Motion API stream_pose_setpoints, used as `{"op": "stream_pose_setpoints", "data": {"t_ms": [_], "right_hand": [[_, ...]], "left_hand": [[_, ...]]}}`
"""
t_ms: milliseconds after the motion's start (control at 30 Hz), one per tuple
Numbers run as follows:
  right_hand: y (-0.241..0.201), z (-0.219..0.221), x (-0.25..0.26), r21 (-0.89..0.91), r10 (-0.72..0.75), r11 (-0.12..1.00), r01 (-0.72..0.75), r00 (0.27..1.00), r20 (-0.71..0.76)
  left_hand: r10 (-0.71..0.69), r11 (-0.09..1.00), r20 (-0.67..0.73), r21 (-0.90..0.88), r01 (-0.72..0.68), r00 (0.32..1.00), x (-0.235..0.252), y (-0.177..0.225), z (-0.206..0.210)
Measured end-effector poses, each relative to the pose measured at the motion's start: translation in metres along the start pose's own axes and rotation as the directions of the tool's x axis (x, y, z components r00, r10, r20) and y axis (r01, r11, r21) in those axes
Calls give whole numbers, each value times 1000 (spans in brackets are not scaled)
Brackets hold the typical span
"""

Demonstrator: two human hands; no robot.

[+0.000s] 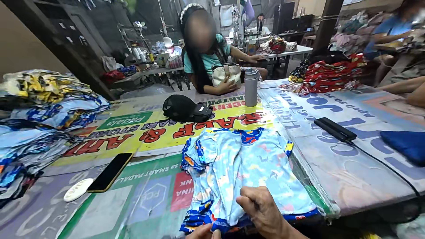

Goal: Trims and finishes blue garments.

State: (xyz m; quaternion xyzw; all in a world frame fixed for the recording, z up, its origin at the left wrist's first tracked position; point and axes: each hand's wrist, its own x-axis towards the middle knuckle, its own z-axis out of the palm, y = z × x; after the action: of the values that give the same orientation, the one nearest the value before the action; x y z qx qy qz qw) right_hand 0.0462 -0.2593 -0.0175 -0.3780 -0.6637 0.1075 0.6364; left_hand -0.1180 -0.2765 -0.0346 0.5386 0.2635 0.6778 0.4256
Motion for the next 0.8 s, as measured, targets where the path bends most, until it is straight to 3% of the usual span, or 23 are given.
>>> {"op": "stream_pose_setpoints", "data": {"t_ms": [100,200,267,400,500,567,633,700,767,800], "right_hand": [[-1,-4,-9,-48,-159,985,164,983,91],[-4,1,-19,-309,-190,918,248,960,206],[-1,0,-21,-349,-196,900,261,958,211],[-6,-8,-14,-295,-227,910,292,945,236],[-10,-9,-9,-257,-236,914,315,926,295],[-9,-10,-5,-181,-219,942,283,925,310],[-8,-14,1,-92,-169,974,207,934,313],[-10,-16,12,2,-72,997,76,946,316],[-8,-13,23,2,33,999,-35,951,308],[-6,-9,27,-35,83,996,-76,945,316]], "left_hand": [[-61,996,-14,-62,60,998,3,0,-2],[-119,985,-9,-129,117,993,5,2,-4],[-104,988,9,-118,104,995,6,2,-7],[63,973,165,211,-97,984,10,3,-15],[213,824,284,462,-328,935,22,2,-18],[279,731,325,538,-419,904,32,0,-18],[290,720,355,531,-447,889,41,-3,-21],[213,825,395,418,-381,894,48,0,-24],[54,974,451,172,-146,891,54,3,-26],[-35,999,488,47,14,872,55,3,-28]]}}
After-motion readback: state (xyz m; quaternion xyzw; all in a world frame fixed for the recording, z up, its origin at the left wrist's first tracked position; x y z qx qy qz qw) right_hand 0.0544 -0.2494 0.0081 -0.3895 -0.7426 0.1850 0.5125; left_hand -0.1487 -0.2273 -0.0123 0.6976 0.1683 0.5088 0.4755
